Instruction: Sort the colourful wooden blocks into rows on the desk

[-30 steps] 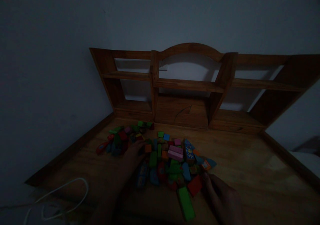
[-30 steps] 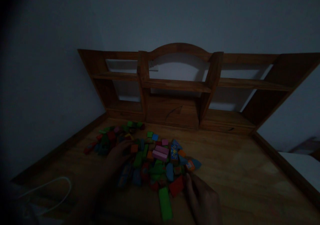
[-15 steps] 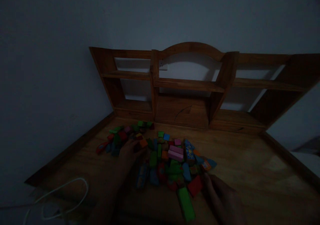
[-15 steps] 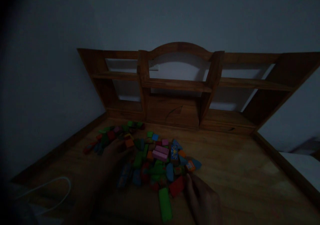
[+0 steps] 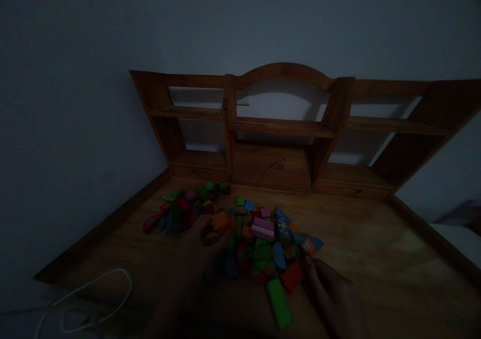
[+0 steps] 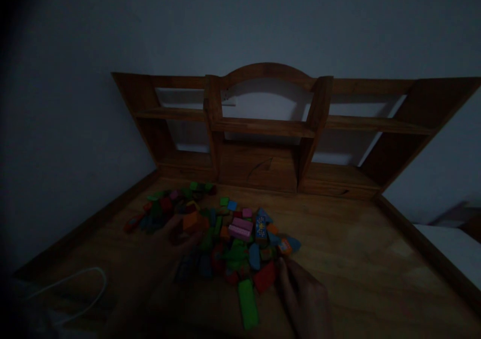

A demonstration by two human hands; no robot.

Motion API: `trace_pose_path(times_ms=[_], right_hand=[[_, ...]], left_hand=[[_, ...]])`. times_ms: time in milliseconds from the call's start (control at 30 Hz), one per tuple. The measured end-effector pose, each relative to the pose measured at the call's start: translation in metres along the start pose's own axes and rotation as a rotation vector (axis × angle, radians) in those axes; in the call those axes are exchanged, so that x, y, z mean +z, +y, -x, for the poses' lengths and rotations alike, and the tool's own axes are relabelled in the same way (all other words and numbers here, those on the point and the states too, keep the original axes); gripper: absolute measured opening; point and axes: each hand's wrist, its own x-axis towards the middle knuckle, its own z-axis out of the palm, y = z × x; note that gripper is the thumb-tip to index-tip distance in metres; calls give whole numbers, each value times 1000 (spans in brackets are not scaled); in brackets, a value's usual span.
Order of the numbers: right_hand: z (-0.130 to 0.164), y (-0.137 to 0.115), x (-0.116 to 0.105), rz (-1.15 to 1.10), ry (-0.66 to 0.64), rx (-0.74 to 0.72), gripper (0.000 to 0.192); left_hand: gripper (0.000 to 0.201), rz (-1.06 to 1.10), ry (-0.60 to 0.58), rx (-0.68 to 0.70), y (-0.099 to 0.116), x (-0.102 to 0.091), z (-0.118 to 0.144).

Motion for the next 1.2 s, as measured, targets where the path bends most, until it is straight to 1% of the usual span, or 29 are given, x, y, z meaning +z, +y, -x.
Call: trace_pose_path(times_ms=[67, 167, 233, 333, 433, 533, 633, 700, 800, 900, 967, 1033, 1100, 1200], right_hand=[[0, -1, 0, 1, 2, 7, 51], [-1, -3, -1, 2, 7, 11, 51], [-1, -4, -1, 0, 8, 3, 51], [-1, -5, -1, -8, 17, -7, 51], [-2, -6, -1, -6, 16, -14, 52], [-2, -7, -2, -12, 15, -24, 52], [-1, -6, -2, 6, 22, -25, 51], [-1, -5, -1, 23, 14, -27, 50], [-1, -3, 0, 23, 14, -14, 51], [-2, -4, -1, 18, 13, 2, 51], [-2, -5, -1, 16, 1, 5, 52], [-2, -5, -2, 12, -12, 10, 51], [-3, -5, -2, 9, -15, 7, 51], [-3, -5, -2, 12, -11, -3, 53]], left_hand=[[44, 0, -78, 82, -3, 14, 6], [37, -127, -152, 154, -15, 32, 6], [34, -232, -150, 144, -21, 40, 4], [43, -349, -105, 101, -25, 44, 3], [49, -394, -115, 82, -22, 44, 5], [45, -354, -166, 83, -17, 44, 7], [44, -321, -184, 77, -14, 46, 9], [43, -321, -157, 78, -13, 47, 10], [42, -344, -63, 78, -12, 43, 10], [43, -367, 19, 88, -11, 31, 11], [43, -385, 45, 96, -11, 22, 11], [43, -409, 34, 102, -16, 16, 12], [43, -450, 5, 102, -23, 14, 13], [42, -519, -90, 108, -33, 16, 15]])
